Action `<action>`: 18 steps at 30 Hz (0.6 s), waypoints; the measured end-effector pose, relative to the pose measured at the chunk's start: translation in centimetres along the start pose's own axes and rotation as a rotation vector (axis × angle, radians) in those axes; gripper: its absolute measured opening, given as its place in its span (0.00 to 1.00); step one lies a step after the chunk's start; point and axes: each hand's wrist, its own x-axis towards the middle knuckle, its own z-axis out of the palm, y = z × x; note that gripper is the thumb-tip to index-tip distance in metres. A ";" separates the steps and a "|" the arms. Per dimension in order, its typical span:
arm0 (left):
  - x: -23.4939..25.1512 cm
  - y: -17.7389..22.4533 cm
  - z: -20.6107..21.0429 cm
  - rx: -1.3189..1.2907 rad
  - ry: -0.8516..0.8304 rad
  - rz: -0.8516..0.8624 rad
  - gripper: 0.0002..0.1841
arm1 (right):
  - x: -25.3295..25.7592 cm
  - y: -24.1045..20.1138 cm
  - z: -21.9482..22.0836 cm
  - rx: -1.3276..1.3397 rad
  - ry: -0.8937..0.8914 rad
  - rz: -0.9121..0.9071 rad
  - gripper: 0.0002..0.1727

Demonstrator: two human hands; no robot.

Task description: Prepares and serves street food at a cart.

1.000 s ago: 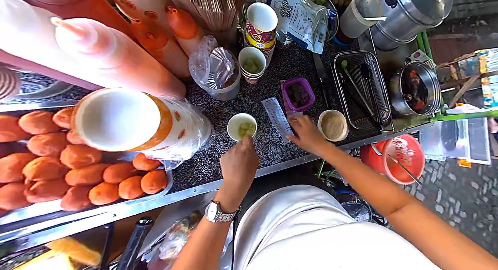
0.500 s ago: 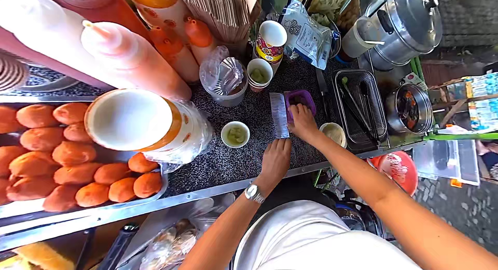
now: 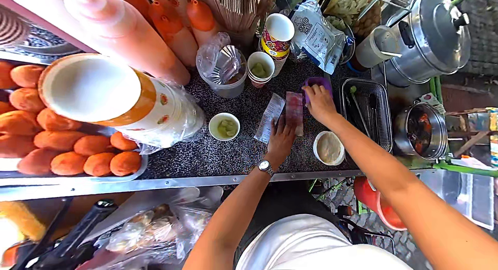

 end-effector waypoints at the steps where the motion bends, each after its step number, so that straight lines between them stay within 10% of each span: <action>1: -0.4 0.2 0.6 -0.008 0.047 -0.017 0.24 | -0.2 0.1 -0.3 -0.023 0.001 -0.034 0.31; 6: -2.9 1.7 1.6 -0.029 0.258 -0.026 0.17 | -3.5 -1.1 0.7 0.048 -0.129 -0.231 0.17; 12: -6.6 3.6 -2.3 -0.551 0.591 -0.047 0.16 | -9.2 -1.0 -1.9 0.591 -0.265 -0.295 0.28; 15: -7.8 1.5 -3.8 -0.635 0.539 -0.095 0.38 | -14.8 -1.7 -0.9 0.741 -0.307 -0.323 0.11; 18: -6.7 -1.4 -3.7 -0.255 0.391 -0.304 0.26 | -21.4 -2.9 1.4 0.931 -0.753 -0.259 0.13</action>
